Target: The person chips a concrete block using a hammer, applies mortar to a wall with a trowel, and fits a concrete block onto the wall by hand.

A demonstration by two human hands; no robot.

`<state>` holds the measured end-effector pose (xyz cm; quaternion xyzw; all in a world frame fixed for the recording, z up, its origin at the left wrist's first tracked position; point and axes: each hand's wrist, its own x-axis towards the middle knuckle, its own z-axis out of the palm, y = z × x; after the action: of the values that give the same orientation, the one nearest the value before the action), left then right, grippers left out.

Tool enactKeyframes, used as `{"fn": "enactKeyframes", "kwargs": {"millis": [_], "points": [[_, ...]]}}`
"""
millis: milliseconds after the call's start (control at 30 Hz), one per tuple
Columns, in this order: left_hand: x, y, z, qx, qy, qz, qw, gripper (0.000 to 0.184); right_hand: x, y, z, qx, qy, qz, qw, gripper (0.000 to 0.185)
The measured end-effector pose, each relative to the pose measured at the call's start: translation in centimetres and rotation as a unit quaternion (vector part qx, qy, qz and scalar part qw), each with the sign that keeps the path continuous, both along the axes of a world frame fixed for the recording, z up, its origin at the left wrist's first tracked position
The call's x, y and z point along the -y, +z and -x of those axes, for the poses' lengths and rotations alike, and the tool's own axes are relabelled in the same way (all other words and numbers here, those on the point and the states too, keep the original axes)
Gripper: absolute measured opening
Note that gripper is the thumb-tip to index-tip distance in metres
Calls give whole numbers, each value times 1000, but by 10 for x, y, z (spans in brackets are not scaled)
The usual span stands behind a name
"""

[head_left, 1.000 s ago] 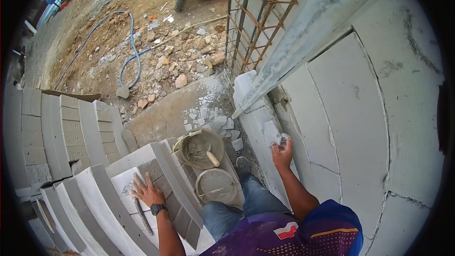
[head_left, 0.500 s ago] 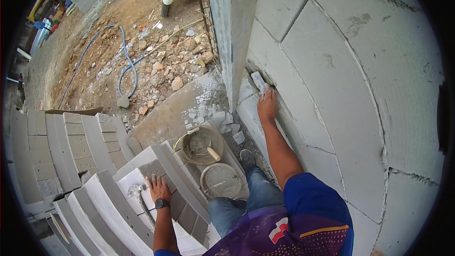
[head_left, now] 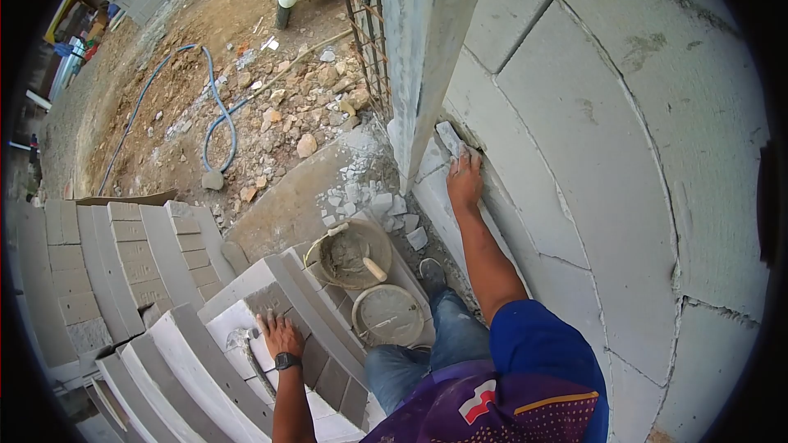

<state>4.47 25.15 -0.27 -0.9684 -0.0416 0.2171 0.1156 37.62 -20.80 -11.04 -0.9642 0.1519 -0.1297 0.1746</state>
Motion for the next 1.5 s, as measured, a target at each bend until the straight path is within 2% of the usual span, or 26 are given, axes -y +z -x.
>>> {"fn": "enactKeyframes", "kwargs": {"millis": [167,267,400,567,867,1067,1267,1367,1500], "points": [[-6,-8,5,16,-8,-11,1000,37,-5,15,11,20,-2,29,999,39],[-7,-8,7,14,-10,-12,1000,39,-11,50,5,-86,-22,-34,995,37],[-1,-1,0,3,3,0,1000,37,-6,35,-6,-22,26,55,998,38],[-2,-1,2,3,5,10,1000,36,-11,39,-13,-74,71,101,990,40],[-1,-1,1,-12,8,1,1000,36,-15,46,-19,-132,92,84,983,45],[2,4,-3,-35,17,-4,999,37,-16,37,-4,-127,109,73,983,49],[1,3,-1,-35,19,2,999,38,-16,51,-20,-188,113,50,974,43],[2,8,-6,-46,24,1,999,39,-12,62,-26,-164,146,74,973,40],[3,9,-6,-43,28,5,999,37,-16,70,-55,-151,266,299,904,41]]}}
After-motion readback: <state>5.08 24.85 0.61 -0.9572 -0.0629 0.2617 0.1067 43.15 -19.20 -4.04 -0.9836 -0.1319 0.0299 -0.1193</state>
